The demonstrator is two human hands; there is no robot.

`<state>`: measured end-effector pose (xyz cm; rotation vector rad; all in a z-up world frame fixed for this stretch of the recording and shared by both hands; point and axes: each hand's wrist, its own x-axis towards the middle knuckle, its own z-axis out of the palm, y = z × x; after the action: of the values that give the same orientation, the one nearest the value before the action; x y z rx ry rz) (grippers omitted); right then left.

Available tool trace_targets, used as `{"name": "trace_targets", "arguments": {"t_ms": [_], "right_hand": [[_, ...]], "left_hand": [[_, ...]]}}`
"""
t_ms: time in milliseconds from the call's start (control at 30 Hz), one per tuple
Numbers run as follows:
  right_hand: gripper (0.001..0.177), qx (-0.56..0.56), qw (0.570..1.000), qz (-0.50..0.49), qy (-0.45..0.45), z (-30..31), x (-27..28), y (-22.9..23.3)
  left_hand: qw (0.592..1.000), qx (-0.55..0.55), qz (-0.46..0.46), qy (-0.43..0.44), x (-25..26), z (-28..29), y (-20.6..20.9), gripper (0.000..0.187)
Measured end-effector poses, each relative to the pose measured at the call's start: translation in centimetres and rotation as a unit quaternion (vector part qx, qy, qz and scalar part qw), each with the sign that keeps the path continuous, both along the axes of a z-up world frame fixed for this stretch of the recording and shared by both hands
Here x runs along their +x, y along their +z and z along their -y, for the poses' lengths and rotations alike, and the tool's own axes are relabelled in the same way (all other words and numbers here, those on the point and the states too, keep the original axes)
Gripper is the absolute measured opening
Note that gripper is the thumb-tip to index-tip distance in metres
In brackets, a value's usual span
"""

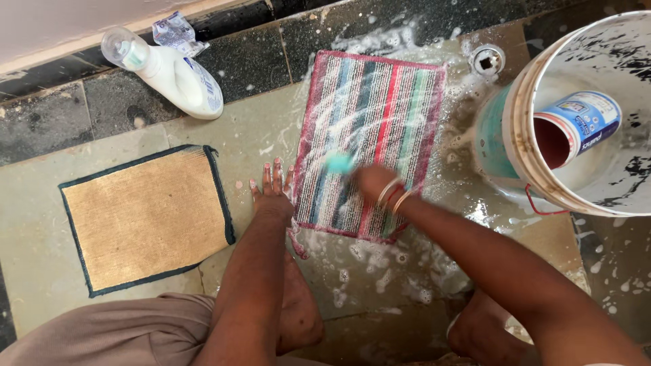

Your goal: The person applies liquid cleaner from a bottle onto a small rug on the floor and then uses a small brush to scrub the surface repeatedly.

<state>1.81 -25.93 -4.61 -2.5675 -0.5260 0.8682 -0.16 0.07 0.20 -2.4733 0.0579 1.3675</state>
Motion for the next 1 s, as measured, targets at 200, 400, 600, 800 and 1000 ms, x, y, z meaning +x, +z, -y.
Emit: {"name": "trace_targets", "arguments": {"t_ms": [200, 400, 600, 800, 1000], "right_hand": [[0.028, 0.063, 0.984, -0.061, 0.157, -3.9, -4.1, -1.0], [0.046, -0.033, 0.991, 0.025, -0.124, 3.4, 6.1, -2.3], [0.031, 0.069, 0.996, 0.030, 0.048, -5.1, -0.9, -5.0], [0.036, 0.133, 0.990, -0.004, -0.037, -3.1, 5.4, -3.1], [0.033, 0.049, 0.983, 0.170, 0.043, -5.9, 6.5, -5.4]], "left_hand": [[1.000, 0.004, 0.001, 0.002, -0.3, -0.8, -2.1, 0.141], [0.961, 0.042, 0.253, -0.102, -2.7, -0.7, -7.5, 0.083], [0.984, 0.159, 0.020, 0.076, -5.6, 8.6, -3.0, 0.090], [0.979, 0.087, -0.096, 0.156, -2.7, 10.3, 0.3, 0.092], [0.981, 0.100, 0.020, 0.163, -4.6, 12.0, 0.1, 0.102]]}}
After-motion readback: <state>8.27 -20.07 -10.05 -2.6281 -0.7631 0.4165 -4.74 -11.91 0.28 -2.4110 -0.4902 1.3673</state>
